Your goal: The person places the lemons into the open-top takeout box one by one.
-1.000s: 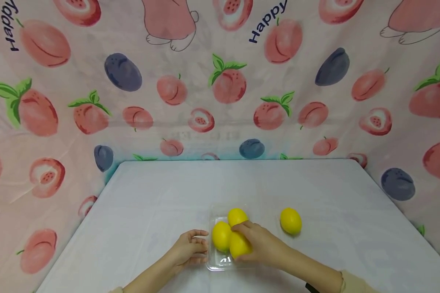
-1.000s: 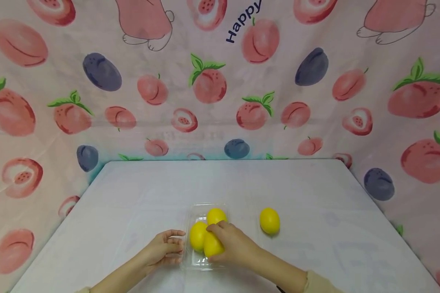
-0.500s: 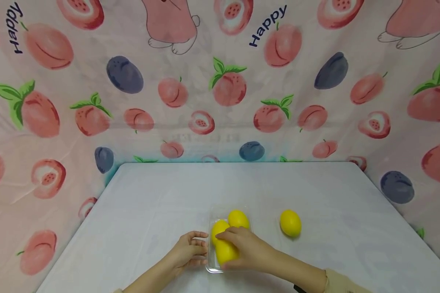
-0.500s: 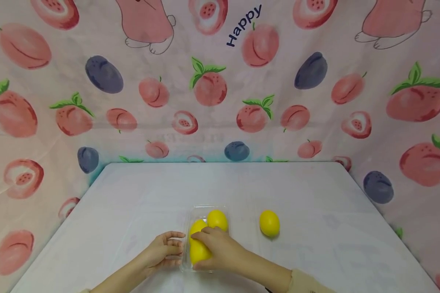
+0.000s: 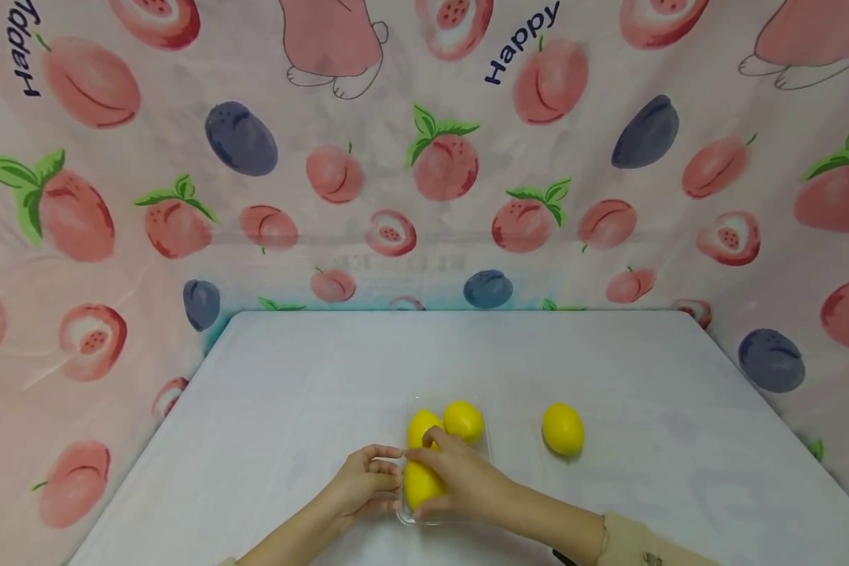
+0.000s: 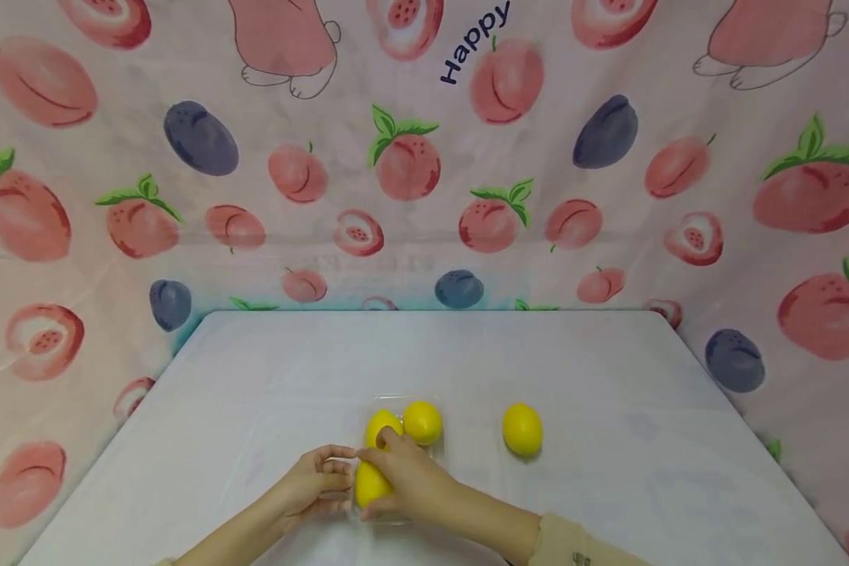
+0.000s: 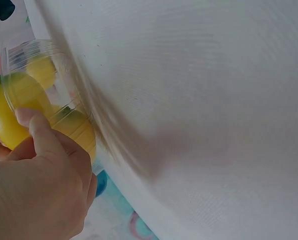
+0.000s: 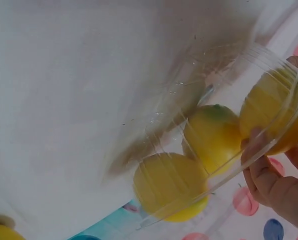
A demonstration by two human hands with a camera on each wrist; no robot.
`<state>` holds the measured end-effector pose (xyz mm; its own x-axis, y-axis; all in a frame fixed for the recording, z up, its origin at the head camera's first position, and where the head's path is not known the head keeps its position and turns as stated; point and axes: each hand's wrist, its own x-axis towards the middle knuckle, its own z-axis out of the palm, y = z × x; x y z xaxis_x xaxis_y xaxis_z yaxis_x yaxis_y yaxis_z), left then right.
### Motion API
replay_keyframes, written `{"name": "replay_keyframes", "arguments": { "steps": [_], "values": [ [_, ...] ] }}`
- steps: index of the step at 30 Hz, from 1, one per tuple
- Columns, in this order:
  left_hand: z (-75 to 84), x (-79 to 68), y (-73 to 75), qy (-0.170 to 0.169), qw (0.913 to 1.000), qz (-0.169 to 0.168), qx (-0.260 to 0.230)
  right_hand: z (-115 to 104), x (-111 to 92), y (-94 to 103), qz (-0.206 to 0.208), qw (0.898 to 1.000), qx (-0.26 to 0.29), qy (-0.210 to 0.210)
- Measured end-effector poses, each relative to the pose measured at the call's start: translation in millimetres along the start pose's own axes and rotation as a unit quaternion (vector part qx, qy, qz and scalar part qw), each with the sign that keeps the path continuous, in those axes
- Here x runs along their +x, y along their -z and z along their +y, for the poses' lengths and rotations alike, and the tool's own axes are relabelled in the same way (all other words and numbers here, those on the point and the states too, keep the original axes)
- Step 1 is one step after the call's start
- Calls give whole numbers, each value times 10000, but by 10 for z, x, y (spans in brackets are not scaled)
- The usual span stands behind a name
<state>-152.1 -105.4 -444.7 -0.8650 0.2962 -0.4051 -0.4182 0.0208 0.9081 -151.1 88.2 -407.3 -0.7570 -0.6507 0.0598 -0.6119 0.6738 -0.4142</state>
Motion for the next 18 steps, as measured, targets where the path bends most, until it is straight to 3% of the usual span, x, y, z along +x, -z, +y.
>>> {"name": "replay_keyframes", "arguments": {
  "steps": [10,18],
  "values": [
    [18,-12,11,-5,10000,64,59,-13,33,-60,-2,9987,-515,61],
    [20,-22,-12,16,9999,97,74,92,6,-150,100,9998,-128,120]
  ]
}}
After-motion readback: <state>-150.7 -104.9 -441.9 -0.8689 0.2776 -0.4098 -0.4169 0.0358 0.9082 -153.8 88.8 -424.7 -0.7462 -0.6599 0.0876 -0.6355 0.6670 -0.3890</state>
